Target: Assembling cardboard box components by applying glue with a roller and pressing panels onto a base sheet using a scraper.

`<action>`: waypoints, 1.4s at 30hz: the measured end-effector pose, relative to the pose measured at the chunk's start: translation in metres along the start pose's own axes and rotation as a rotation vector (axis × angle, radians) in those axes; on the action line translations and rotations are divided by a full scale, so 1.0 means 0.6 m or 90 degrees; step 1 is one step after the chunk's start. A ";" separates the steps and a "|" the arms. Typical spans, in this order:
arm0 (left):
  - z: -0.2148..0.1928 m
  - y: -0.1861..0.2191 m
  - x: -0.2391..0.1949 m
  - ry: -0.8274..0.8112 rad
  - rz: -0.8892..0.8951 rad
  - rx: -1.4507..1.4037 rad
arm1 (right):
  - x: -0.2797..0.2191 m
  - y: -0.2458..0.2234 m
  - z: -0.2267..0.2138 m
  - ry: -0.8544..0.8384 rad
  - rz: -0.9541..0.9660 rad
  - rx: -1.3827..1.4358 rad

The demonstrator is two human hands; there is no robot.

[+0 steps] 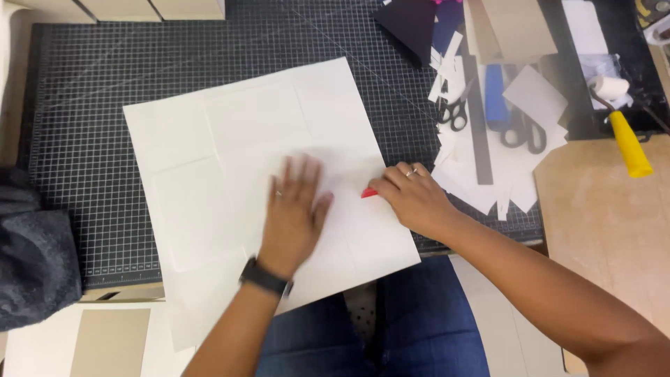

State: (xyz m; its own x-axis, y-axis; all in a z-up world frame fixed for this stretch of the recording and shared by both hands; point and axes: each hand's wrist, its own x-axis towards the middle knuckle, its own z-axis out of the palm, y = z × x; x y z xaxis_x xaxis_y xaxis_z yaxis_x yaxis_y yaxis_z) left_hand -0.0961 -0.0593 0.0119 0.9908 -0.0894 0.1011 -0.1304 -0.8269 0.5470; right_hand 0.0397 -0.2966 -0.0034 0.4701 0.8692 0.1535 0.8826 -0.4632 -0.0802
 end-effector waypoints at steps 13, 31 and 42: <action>0.018 -0.019 0.088 -0.157 -0.244 0.239 | 0.174 0.080 0.082 0.125 -0.004 -0.128; 0.016 -0.012 0.089 -0.173 -0.251 0.266 | -0.020 -0.057 0.044 0.068 -0.053 -0.086; 0.018 -0.010 0.091 -0.169 -0.247 0.255 | -0.009 -0.084 0.045 0.037 -0.045 -0.079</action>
State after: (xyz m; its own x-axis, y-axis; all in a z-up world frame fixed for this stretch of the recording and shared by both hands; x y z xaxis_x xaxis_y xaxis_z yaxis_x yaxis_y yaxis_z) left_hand -0.0412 -0.0651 0.0054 0.9448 0.1679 -0.2813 0.2141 -0.9664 0.1421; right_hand -0.0074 -0.2734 -0.0269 0.4025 0.8906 0.2116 0.9050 -0.4219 0.0544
